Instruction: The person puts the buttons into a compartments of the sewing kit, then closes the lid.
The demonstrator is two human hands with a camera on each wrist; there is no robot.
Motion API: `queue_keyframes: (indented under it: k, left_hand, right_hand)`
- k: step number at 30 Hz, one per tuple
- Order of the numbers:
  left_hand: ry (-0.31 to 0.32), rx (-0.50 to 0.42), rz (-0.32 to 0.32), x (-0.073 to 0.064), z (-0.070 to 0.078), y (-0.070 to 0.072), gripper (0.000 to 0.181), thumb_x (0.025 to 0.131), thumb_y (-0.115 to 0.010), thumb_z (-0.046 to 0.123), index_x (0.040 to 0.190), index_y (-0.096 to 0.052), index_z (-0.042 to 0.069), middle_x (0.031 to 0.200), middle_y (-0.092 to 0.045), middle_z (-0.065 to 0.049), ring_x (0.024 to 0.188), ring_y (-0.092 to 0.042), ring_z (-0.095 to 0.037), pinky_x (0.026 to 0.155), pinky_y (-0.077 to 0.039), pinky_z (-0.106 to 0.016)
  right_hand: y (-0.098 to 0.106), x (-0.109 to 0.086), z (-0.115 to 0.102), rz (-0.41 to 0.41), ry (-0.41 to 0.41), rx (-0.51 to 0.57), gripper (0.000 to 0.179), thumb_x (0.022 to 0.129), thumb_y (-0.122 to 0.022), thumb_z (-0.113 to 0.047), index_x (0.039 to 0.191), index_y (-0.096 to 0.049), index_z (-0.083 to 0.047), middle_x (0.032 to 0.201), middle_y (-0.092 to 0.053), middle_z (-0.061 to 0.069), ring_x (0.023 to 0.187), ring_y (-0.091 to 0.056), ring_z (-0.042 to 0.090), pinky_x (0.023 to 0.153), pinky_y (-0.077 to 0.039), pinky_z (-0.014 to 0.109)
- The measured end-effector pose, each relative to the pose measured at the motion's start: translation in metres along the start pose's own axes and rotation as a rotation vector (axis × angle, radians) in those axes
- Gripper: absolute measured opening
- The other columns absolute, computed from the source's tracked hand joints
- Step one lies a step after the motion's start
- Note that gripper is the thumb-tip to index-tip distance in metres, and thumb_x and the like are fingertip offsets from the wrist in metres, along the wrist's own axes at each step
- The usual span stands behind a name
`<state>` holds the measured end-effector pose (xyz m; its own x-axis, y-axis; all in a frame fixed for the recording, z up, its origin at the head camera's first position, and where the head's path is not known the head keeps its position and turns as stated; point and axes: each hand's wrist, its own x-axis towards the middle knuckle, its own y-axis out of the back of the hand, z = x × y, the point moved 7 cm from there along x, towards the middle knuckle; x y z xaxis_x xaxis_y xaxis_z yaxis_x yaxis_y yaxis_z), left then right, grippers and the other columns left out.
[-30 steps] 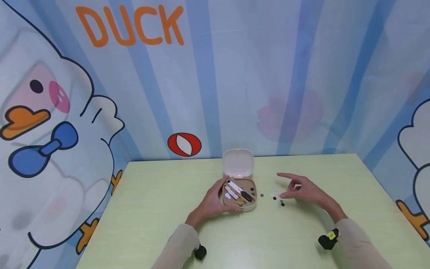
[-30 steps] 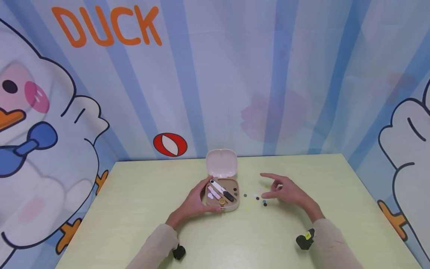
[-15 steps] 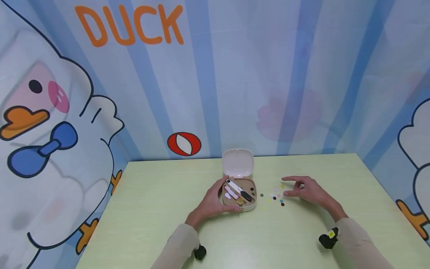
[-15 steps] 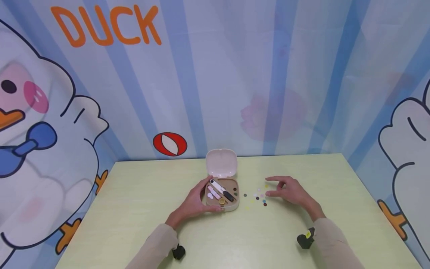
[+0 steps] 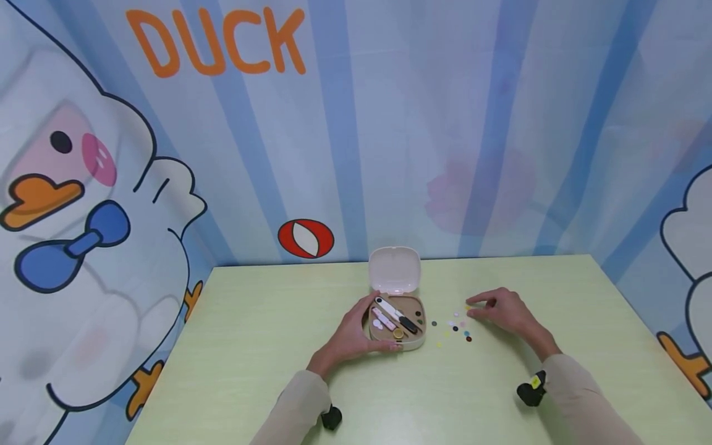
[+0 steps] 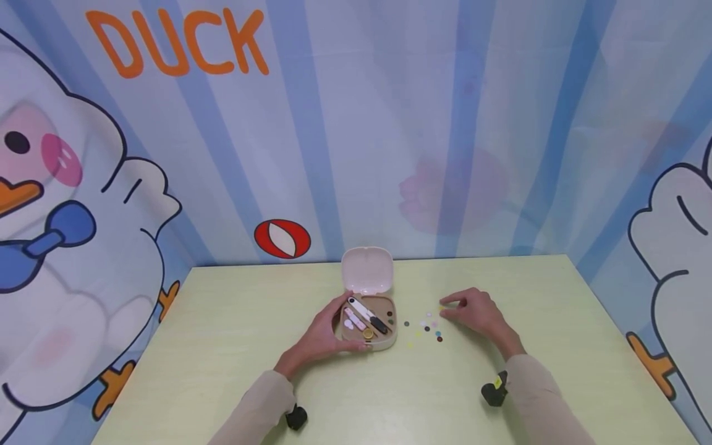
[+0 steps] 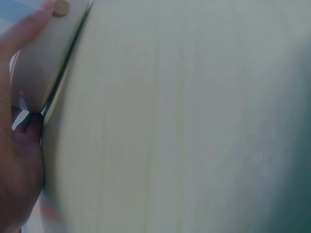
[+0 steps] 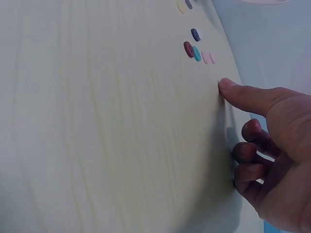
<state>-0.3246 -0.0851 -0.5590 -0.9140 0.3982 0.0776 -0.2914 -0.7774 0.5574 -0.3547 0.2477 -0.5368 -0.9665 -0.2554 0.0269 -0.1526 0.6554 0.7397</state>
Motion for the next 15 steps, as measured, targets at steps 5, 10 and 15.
queue_keyframes:
  k: [5, 10, 15]
  left_hand:
    - [0.001, 0.001, 0.002, -0.0001, 0.0012, 0.0005, 0.119, 0.071, -0.093, 0.055, 0.165, -0.026, 0.026, 0.166, -0.033, 0.004, 0.152, -0.031, -0.018, 0.121, -0.032, -0.049]
    - [-0.003, 0.003, 0.003, 0.0001, 0.0008, 0.0004, 0.118, 0.071, -0.093, 0.055, 0.165, -0.026, 0.027, 0.166, -0.033, 0.005, 0.151, -0.031, -0.018, 0.121, -0.032, -0.049]
    - [-0.007, -0.004, 0.003, 0.0003, 0.0006, 0.0002, 0.118, 0.072, -0.093, 0.054, 0.165, -0.026, 0.027, 0.166, -0.033, 0.005, 0.151, -0.032, -0.017, 0.121, -0.032, -0.049]
  right_hand:
    - [0.0007, 0.0005, -0.0025, 0.009, -0.008, 0.007, 0.022, 0.094, -0.079, -0.022, 0.110, -0.082, -0.007, 0.058, -0.051, -0.002, 0.054, -0.038, 0.013, 0.052, -0.033, 0.027]
    - [0.0003, 0.0016, -0.0052, 0.019, 0.009, 0.011, 0.015, 0.093, -0.079, -0.018, 0.103, -0.083, -0.008, 0.064, -0.058, 0.000, 0.056, -0.043, 0.015, 0.053, -0.035, 0.027]
    - [-0.0004, 0.0028, -0.0048, 0.026, 0.000, 0.003, 0.008, 0.092, -0.080, -0.016, 0.096, -0.082, -0.011, 0.064, -0.056, -0.001, 0.058, -0.046, 0.018, 0.053, -0.036, 0.028]
